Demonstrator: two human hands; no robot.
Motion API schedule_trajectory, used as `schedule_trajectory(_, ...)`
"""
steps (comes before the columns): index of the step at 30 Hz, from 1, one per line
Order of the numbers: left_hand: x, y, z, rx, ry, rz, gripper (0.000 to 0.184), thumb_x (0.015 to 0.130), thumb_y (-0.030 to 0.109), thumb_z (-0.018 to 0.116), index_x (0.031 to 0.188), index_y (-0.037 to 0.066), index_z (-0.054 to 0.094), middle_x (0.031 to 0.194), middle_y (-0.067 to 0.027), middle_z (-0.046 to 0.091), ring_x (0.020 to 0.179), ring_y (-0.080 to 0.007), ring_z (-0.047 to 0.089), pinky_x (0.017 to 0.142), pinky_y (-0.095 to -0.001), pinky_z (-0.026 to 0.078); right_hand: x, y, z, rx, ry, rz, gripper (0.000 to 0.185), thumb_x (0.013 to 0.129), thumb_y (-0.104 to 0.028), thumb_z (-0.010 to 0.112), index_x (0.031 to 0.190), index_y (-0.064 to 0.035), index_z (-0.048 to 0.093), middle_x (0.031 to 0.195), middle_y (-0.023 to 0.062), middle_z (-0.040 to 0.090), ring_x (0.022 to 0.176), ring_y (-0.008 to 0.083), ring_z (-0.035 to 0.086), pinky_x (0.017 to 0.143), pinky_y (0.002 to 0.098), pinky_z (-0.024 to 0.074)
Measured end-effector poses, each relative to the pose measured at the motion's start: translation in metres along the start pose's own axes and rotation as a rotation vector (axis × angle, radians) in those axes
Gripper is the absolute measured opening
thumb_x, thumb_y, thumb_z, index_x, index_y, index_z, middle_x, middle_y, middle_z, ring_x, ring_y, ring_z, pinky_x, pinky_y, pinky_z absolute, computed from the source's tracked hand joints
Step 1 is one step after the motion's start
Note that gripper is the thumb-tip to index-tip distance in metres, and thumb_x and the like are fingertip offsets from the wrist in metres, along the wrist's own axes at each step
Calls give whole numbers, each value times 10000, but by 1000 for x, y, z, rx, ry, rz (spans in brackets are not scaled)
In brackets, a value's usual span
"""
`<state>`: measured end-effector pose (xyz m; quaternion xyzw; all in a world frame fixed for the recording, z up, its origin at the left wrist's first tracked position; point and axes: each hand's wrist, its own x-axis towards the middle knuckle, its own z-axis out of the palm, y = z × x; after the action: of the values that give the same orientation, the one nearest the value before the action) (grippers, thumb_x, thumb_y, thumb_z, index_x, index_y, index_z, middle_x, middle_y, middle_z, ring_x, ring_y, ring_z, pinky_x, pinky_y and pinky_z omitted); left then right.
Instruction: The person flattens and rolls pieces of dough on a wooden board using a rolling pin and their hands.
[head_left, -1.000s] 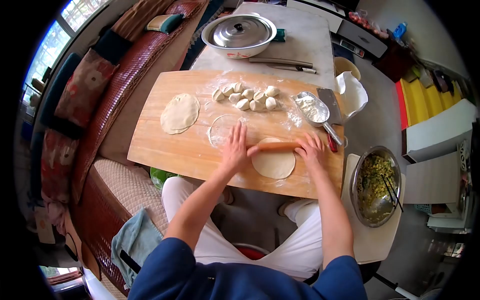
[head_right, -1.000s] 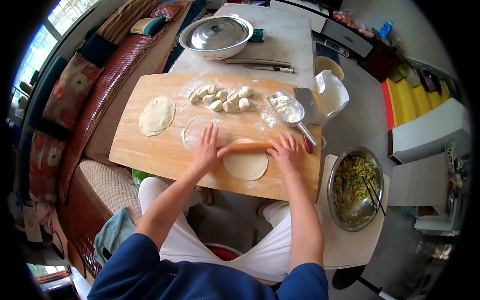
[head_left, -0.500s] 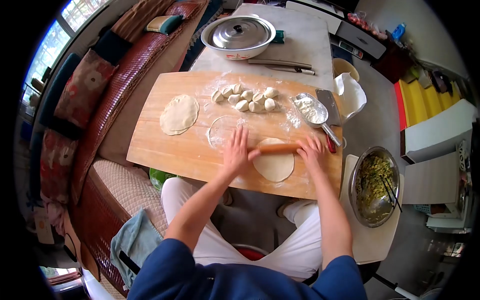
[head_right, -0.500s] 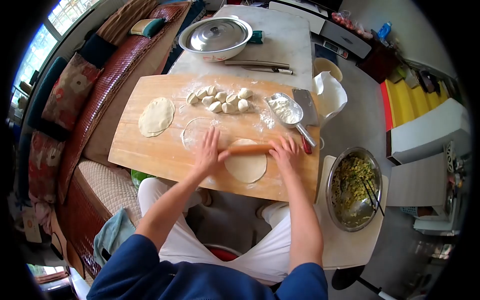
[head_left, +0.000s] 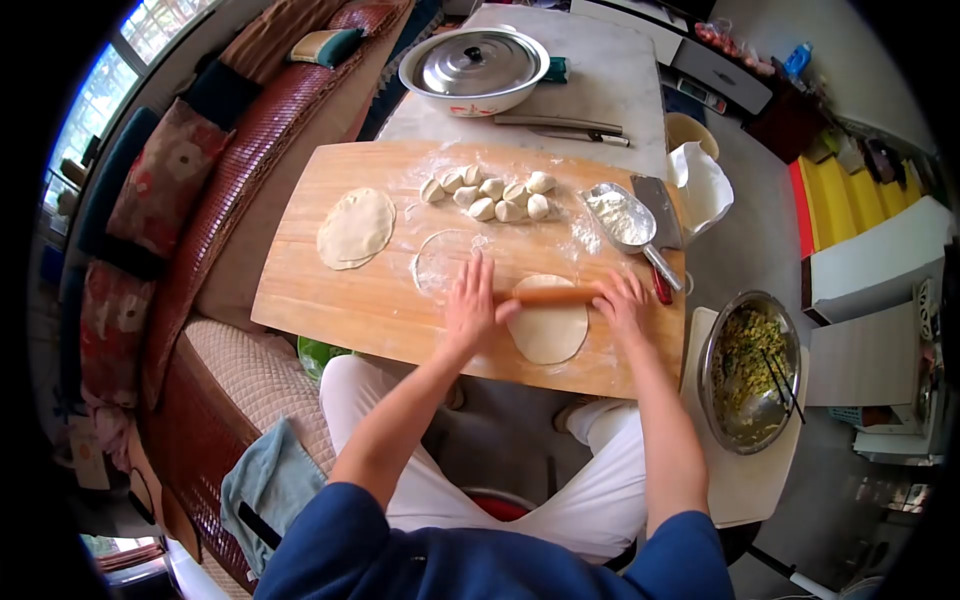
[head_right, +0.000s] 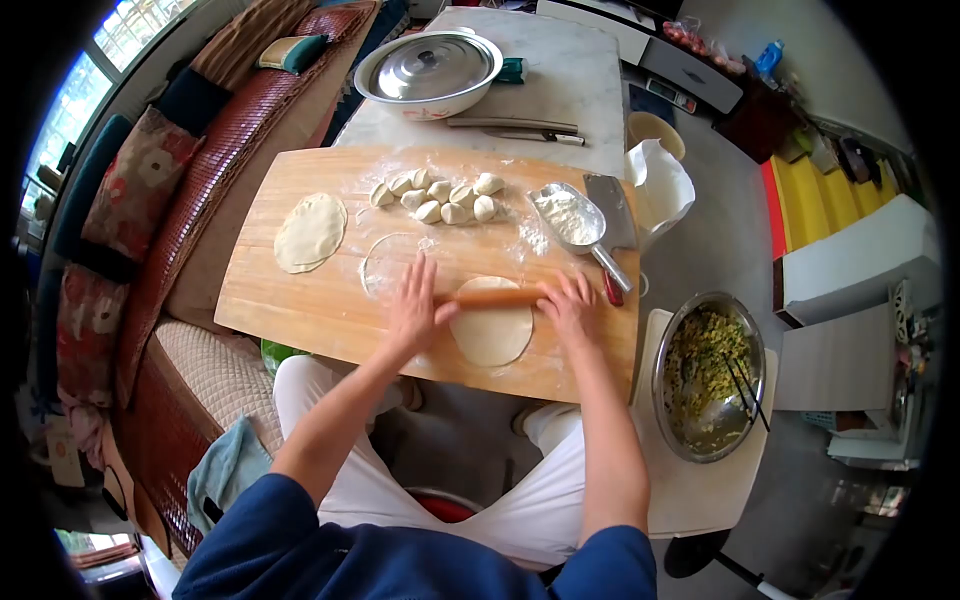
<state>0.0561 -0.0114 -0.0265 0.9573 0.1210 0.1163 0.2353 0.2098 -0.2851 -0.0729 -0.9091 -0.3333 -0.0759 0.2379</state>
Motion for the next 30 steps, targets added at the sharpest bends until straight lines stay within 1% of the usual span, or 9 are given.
schedule_trajectory(3,-85,25,-12,78,-190,107,1021,794,554,734,1549,28,290,1619,-215,250,1493,-426,227,1194,-520,259,-51,-8,-21,112,-54,-85,323,853,-356,724,1157,-243,722,1433,34,549,1382,384,392,1164,544,283)
schedule_trajectory(5,-117,27,-17,41,-282,129,1069,755,571,756,1550,29,290,1622,-213,243,1501,-434,202,1205,-525,234,-41,-31,-44,8,-69,-151,323,854,-356,722,1160,-254,724,1434,36,548,1382,392,393,1164,552,280)
schedule_trajectory(11,7,-25,3,128,102,-55,917,867,520,682,1535,17,308,1608,-213,280,1484,-427,237,1200,-502,241,25,-29,-7,-22,-40,-96,312,854,-357,724,1152,-265,733,1438,36,549,1399,375,386,1160,544,284)
schedule_trajectory(14,3,-9,1,41,60,22,880,901,467,662,1549,16,272,1615,-228,246,1472,-452,241,1181,-521,259,8,0,-1,7,-32,-39,318,852,-353,729,1157,-262,728,1438,45,551,1407,346,384,1162,514,292)
schedule_trajectory(19,-120,31,-20,24,-241,149,1017,768,491,777,1546,48,293,1632,-199,227,1495,-447,208,1195,-528,245,-41,-20,-38,20,-110,-144,355,846,-352,736,1191,-273,717,1444,48,547,1410,360,377,1165,517,287)
schedule_trajectory(21,-108,20,-11,99,-211,75,1017,781,612,705,1536,41,332,1621,-185,263,1485,-445,230,1197,-539,245,-32,-37,-36,-11,-116,-168,366,843,-346,740,1202,-281,715,1445,46,547,1404,363,383,1164,517,290)
schedule_trajectory(25,-6,-24,12,81,113,-53,923,850,527,690,1536,27,325,1625,-193,250,1475,-460,234,1202,-513,243,28,-19,-5,-2,-44,-114,372,841,-308,750,1211,-284,716,1435,46,557,1388,364,401,1160,509,303)
schedule_trajectory(28,22,-16,3,36,54,-119,920,864,491,691,1554,39,284,1633,-213,217,1490,-477,184,1205,-510,227,24,-1,1,45,-15,-62,349,839,-296,758,1185,-263,721,1425,55,566,1390,358,402,1160,500,310)
schedule_trajectory(30,-16,-4,4,14,4,-1,922,856,491,700,1556,53,290,1631,-211,223,1494,-469,184,1202,-515,236,-16,2,-9,77,-34,-79,362,824,-301,768,1180,-258,718,1431,56,558,1391,360,400,1158,513,309)
